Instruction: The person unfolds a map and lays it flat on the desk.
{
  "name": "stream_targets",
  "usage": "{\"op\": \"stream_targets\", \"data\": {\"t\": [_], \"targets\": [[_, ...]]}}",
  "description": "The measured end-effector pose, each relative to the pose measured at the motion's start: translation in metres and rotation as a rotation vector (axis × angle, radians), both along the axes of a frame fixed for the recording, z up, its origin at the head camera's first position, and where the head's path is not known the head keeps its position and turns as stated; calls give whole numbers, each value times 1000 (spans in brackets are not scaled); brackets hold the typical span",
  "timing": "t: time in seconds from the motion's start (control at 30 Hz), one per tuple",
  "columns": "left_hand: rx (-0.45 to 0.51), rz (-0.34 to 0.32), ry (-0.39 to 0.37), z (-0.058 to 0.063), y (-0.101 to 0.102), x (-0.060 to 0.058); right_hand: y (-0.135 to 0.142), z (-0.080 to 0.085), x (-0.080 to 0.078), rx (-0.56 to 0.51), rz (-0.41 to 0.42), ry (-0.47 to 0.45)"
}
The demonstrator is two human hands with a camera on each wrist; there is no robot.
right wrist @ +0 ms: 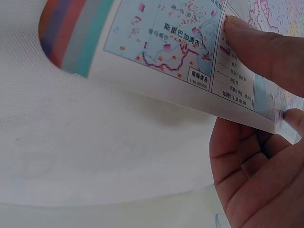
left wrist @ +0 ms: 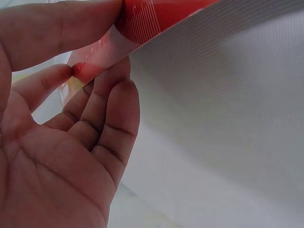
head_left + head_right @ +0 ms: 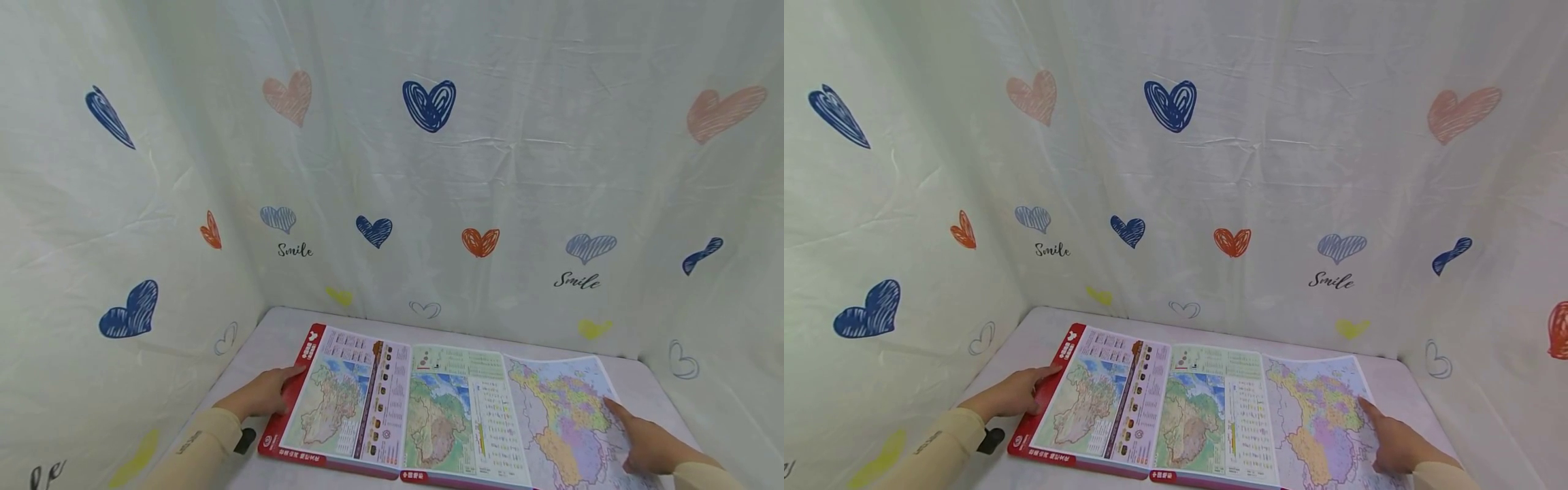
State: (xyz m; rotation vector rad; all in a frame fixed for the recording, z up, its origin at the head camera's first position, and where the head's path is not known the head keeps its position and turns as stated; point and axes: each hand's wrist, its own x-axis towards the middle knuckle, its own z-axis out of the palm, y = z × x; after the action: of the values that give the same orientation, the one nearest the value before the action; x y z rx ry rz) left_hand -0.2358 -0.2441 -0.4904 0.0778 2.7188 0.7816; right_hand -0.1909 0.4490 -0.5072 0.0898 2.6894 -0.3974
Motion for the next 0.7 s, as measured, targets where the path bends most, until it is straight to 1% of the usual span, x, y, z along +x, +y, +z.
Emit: {"op": "stream_targets", "data": {"t": [0.23,0.4,0.53,0.7], "targets": [[18,16,-31,-4,-1,-3,0,-2,1,-4,3,11],[17,37,-50,-3,0,-2,0,-2,1,-6,-9,1],[25,48,-66,-2,1,0,-1,0,2,-6,24,27],[18,46,-71,-1,3,1,-3,4,5,2,64,52]]}}
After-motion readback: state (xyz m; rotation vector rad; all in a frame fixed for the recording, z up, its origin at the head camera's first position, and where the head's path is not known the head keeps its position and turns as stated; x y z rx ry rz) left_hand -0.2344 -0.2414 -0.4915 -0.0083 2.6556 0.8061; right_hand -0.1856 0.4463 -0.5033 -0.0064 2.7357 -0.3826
